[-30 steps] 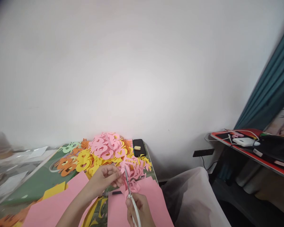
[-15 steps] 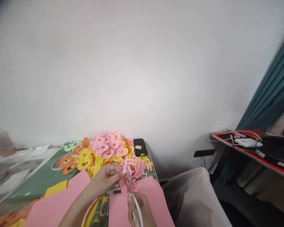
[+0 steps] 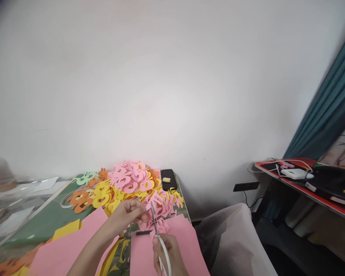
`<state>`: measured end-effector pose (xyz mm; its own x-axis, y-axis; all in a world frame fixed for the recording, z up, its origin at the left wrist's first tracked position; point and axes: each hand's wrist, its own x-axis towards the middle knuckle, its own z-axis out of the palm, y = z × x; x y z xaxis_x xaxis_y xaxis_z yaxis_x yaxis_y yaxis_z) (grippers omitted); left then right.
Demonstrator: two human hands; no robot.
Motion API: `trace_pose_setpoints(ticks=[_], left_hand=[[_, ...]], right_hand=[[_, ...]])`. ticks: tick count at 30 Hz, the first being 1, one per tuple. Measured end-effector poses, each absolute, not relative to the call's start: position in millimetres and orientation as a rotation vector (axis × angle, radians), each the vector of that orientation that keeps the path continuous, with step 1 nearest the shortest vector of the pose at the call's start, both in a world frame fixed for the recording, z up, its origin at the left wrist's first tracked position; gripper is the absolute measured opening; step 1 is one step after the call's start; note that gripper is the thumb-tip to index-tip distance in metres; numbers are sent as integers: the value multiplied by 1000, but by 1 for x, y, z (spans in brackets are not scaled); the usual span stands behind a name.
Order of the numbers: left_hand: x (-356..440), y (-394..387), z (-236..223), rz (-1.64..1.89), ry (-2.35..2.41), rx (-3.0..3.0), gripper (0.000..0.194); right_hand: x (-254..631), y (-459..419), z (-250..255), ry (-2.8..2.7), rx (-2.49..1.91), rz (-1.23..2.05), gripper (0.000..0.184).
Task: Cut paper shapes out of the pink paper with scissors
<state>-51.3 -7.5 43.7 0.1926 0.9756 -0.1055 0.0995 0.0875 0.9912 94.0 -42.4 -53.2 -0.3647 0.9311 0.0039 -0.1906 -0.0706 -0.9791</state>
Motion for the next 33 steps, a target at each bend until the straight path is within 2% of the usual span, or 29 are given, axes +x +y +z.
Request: trace_pose_setpoints(ticks=[21,33], left_hand=[[-54,-5,47,1081,1222,1141,34],[-55,-9,48,937,1192,1267,33]], right_hand=[[95,-45,-53,-1319,-898,1627,52],[94,-38,-60,-1366,-849,1555,51]])
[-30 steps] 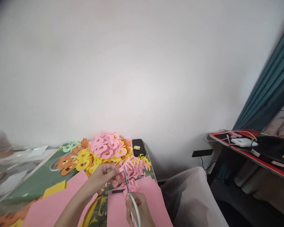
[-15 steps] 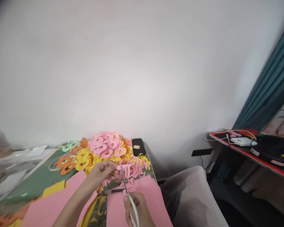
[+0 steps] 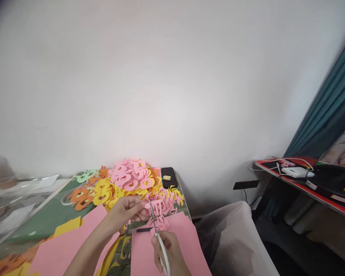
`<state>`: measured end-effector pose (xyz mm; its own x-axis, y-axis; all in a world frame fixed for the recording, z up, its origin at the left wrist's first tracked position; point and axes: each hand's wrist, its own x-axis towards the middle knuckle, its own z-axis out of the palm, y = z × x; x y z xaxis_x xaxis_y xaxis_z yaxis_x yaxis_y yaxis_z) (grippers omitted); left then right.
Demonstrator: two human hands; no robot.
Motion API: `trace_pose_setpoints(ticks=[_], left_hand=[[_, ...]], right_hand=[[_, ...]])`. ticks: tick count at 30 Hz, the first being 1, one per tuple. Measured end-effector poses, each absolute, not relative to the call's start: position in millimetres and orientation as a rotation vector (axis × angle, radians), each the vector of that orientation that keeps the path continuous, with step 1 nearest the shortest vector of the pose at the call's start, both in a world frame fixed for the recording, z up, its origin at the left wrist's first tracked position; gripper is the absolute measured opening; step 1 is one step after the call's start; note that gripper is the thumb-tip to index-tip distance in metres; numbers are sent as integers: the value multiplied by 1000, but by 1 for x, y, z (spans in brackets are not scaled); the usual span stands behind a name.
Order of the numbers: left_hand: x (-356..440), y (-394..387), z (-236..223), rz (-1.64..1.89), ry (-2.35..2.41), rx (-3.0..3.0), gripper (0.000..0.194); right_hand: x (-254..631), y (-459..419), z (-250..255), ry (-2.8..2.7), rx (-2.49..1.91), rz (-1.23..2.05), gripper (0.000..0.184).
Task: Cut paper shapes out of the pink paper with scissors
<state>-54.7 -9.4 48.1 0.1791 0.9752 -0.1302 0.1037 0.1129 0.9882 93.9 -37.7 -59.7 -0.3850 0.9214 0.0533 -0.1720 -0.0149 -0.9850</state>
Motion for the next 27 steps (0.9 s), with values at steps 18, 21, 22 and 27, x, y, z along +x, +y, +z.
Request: trace_pose_setpoints(ticks=[18,21,22,27], left_hand=[[-58,-14,57,968,1235,1340,35],[-59,-14,59,961,1273,1426,34],[-60,-15,59,962,1300,1468,33],[-64,-16,57,1022,1399,1673,25]], right_hand=[[96,-33,-74,-1348,-839,1677,50],[95,-33,-77,-1355,-847,1672,49],[94,-32,-78,-1360,-847,1673,49],[94,-31,-84,-1365,-843,1710,50]])
